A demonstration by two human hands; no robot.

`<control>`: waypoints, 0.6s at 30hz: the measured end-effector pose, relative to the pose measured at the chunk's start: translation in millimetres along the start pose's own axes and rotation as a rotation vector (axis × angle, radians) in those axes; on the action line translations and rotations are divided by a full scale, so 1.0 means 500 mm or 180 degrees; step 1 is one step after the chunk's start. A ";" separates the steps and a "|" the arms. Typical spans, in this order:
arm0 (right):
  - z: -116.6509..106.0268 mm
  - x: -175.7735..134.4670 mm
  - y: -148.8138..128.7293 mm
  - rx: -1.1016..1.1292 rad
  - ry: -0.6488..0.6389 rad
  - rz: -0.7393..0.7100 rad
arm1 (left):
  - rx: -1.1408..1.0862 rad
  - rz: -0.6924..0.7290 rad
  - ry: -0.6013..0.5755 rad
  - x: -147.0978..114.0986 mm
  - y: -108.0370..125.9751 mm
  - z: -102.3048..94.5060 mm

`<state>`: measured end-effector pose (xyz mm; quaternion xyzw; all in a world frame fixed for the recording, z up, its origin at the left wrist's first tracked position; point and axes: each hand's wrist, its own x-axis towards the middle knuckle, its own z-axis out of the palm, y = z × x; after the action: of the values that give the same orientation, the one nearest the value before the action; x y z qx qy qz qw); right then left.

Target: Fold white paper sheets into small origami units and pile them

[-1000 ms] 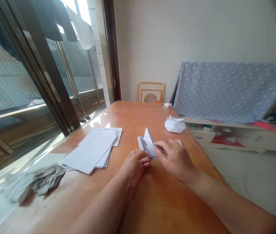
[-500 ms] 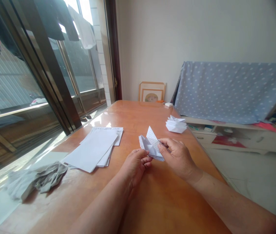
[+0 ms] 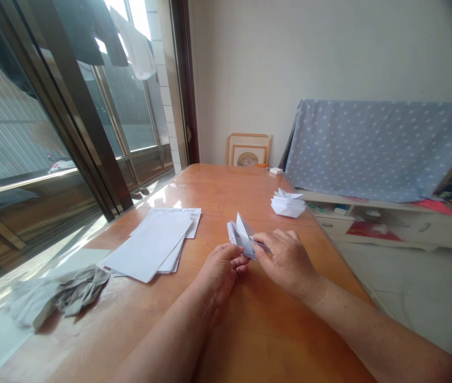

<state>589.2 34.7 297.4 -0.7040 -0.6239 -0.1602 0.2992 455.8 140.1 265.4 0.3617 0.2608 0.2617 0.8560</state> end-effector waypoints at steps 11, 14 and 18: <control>-0.004 -0.004 -0.005 -0.0164 0.0058 -0.0353 | -0.0288 -0.0366 0.0091 0.008 0.007 -0.006; -0.004 -0.006 -0.007 -0.0159 0.0033 -0.0454 | -0.0312 -0.0362 0.0069 0.008 0.008 -0.007; -0.008 -0.005 -0.007 -0.0119 -0.0072 -0.0440 | -0.0230 -0.0303 0.0080 0.006 0.006 -0.006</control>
<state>586.1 30.4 299.9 -0.6665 -0.6712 -0.1842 0.2671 455.4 145.4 265.1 0.3145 0.2789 0.2344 0.8766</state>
